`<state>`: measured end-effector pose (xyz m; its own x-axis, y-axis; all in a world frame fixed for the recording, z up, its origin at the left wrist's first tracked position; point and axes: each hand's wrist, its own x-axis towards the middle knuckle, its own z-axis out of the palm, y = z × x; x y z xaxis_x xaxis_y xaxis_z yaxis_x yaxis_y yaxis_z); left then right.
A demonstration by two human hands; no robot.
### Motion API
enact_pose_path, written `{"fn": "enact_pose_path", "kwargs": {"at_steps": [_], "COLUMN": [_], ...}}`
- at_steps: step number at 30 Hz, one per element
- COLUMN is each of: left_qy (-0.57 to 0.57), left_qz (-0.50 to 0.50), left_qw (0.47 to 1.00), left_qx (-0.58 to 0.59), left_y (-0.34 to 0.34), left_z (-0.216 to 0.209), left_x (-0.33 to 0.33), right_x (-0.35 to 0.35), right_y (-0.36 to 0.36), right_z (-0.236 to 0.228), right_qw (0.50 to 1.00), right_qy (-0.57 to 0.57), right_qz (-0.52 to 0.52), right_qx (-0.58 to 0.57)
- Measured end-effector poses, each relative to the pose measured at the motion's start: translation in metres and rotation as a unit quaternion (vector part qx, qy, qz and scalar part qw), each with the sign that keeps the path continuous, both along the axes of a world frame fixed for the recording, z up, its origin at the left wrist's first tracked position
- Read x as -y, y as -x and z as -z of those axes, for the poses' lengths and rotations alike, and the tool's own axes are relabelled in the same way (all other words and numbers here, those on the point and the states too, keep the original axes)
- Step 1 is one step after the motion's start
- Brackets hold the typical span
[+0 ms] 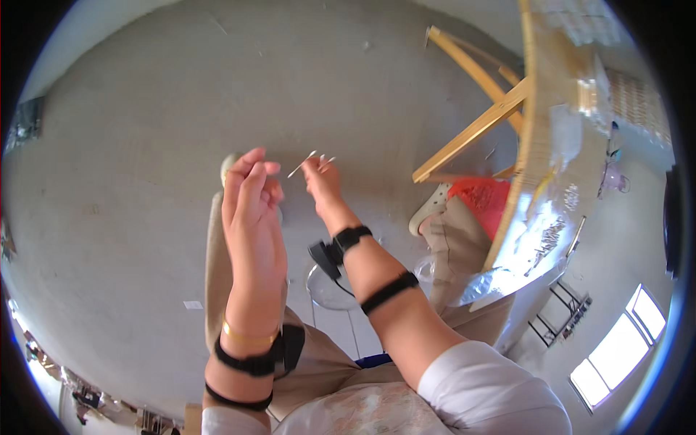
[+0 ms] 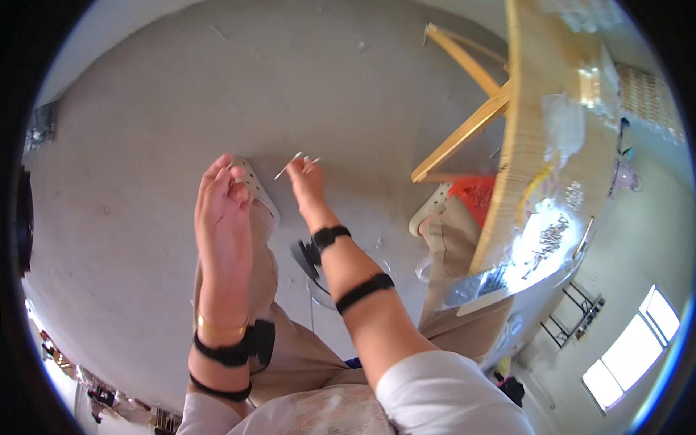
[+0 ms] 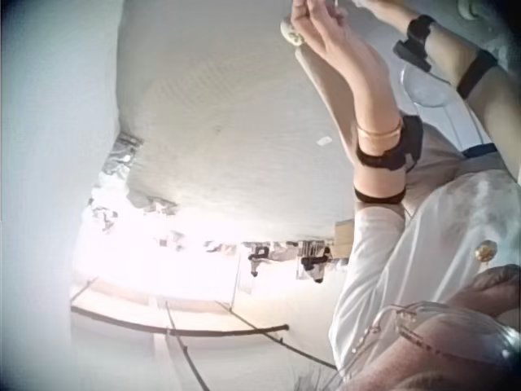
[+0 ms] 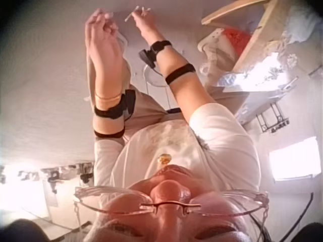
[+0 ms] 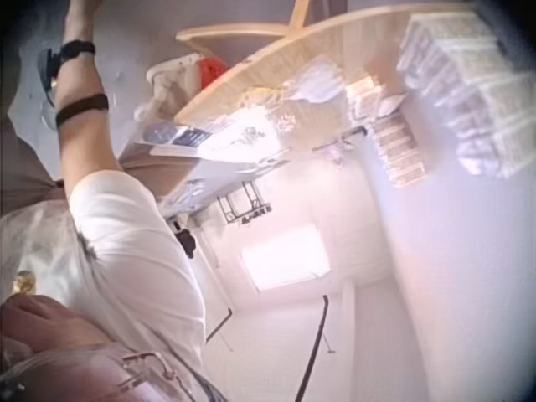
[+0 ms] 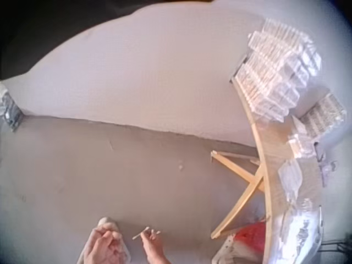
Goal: Arrange and align small items (cotton swabs) in rows on a table.
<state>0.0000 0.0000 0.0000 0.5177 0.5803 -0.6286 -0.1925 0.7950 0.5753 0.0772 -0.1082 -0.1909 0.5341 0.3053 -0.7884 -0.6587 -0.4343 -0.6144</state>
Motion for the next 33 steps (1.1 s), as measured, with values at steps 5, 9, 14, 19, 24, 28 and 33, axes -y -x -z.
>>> {"fn": "enact_pose_path", "kwargs": {"at_steps": [5, 9, 14, 19, 24, 28, 33], "left_qy": [-0.245, -0.312, -0.202, -0.252, -0.265, -0.277, -0.284], "left_qz": [-0.014, 0.236, 0.278, 0.259, 0.191, 0.172, 0.2], "left_qw": [0.954, 0.917, 0.931, 0.914, 0.921, 0.917, 0.904], "left_qx": [-0.171, -0.082, 0.118, 0.184, 0.211, 0.231, 0.248], "left_y": [0.014, 0.012, 0.026, 0.062, 0.081, 0.084, 0.084], "left_z": [0.005, -0.016, -0.124, -0.2, -0.242, -0.264, -0.282], "left_x": [-0.022, 0.028, 0.09, 0.13, 0.169, 0.201, 0.236], "right_x": [0.004, 0.047, 0.098, 0.128, 0.17, 0.211, 0.242], "right_y": [0.024, 0.004, -0.026, -0.005, 0.014, 0.026, 0.032], "right_z": [-0.178, -0.272, -0.36, -0.421, -0.471, -0.511, -0.537], "right_qw": [0.972, 0.952, 0.923, 0.899, 0.883, 0.85, 0.826], "right_qy": [-0.179, -0.214, -0.282, -0.31, -0.308, -0.339, -0.345], "right_qz": [-0.144, -0.183, -0.237, -0.259, -0.201, -0.203, -0.201], "right_qx": [0.037, 0.118, 0.114, 0.169, 0.293, 0.348, 0.397]}}
